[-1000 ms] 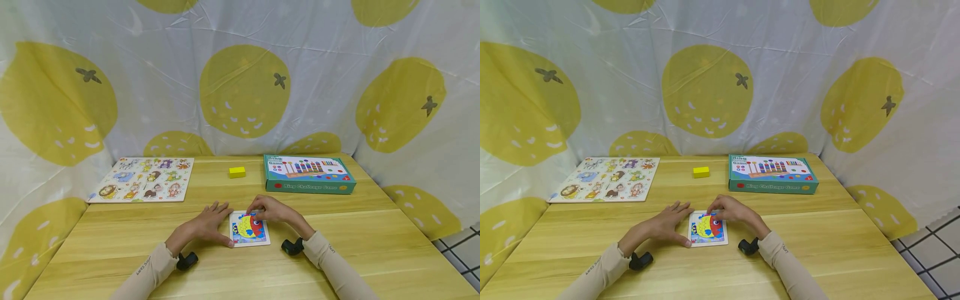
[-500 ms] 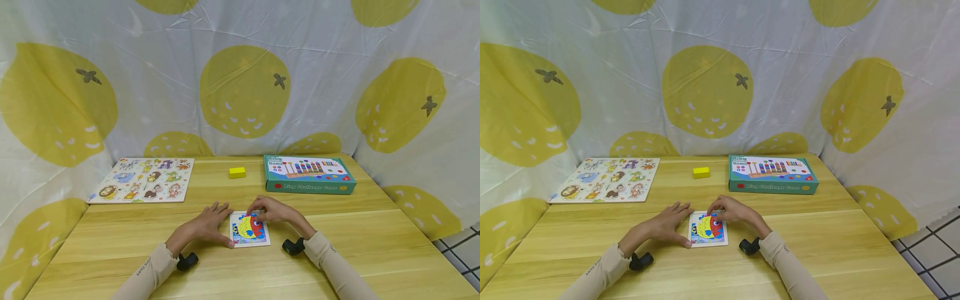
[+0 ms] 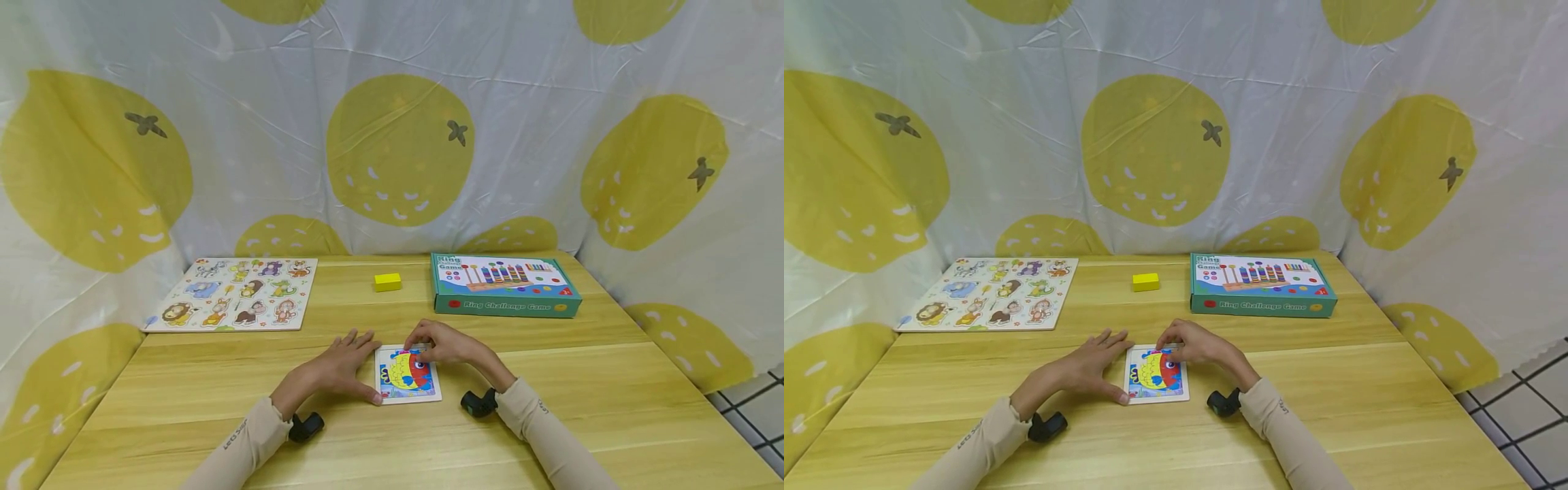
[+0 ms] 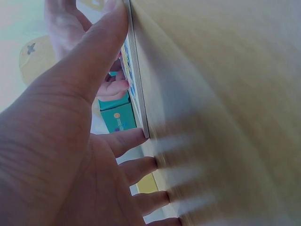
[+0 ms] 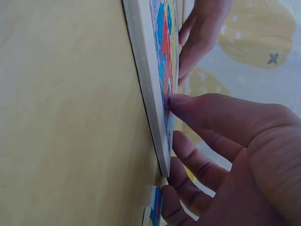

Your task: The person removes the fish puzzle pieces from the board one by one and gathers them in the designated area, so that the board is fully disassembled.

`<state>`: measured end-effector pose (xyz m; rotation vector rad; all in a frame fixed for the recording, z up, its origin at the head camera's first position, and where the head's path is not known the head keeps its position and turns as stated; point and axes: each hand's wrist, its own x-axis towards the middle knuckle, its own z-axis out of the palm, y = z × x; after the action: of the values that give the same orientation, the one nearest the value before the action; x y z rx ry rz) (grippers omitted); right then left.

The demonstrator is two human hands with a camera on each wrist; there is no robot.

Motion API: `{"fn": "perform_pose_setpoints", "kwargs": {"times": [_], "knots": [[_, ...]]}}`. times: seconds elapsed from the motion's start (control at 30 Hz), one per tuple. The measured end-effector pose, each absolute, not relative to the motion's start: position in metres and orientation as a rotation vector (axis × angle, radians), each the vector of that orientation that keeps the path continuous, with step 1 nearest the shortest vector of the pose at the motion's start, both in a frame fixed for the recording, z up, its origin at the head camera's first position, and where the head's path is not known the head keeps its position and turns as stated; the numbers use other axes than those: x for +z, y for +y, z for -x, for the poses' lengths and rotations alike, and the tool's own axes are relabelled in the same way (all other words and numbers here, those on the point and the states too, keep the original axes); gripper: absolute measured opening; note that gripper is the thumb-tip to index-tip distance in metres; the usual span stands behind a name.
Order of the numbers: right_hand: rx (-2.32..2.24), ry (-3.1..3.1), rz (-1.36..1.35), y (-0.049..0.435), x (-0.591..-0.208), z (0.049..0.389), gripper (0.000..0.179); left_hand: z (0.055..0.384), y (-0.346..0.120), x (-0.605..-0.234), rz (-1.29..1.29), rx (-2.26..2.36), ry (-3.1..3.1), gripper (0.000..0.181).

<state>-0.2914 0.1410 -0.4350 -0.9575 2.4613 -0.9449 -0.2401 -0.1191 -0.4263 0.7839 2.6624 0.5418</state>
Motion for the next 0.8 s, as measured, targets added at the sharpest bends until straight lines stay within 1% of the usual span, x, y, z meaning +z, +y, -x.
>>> {"fn": "perform_pose_setpoints", "kwargs": {"times": [0.37, 0.8], "knots": [[-0.935, 2.469, 1.02, 0.138, -0.4379, 0.2915, 0.02, 0.24, -0.1194, -0.4261, -0.79, 0.546, 2.664, 0.102], [-0.931, 2.494, 0.966, 0.1371, -0.4378, 0.2896, 0.018, 0.2408, -0.1203, -0.4281, -0.797, 0.56, 2.665, 0.102]]}}
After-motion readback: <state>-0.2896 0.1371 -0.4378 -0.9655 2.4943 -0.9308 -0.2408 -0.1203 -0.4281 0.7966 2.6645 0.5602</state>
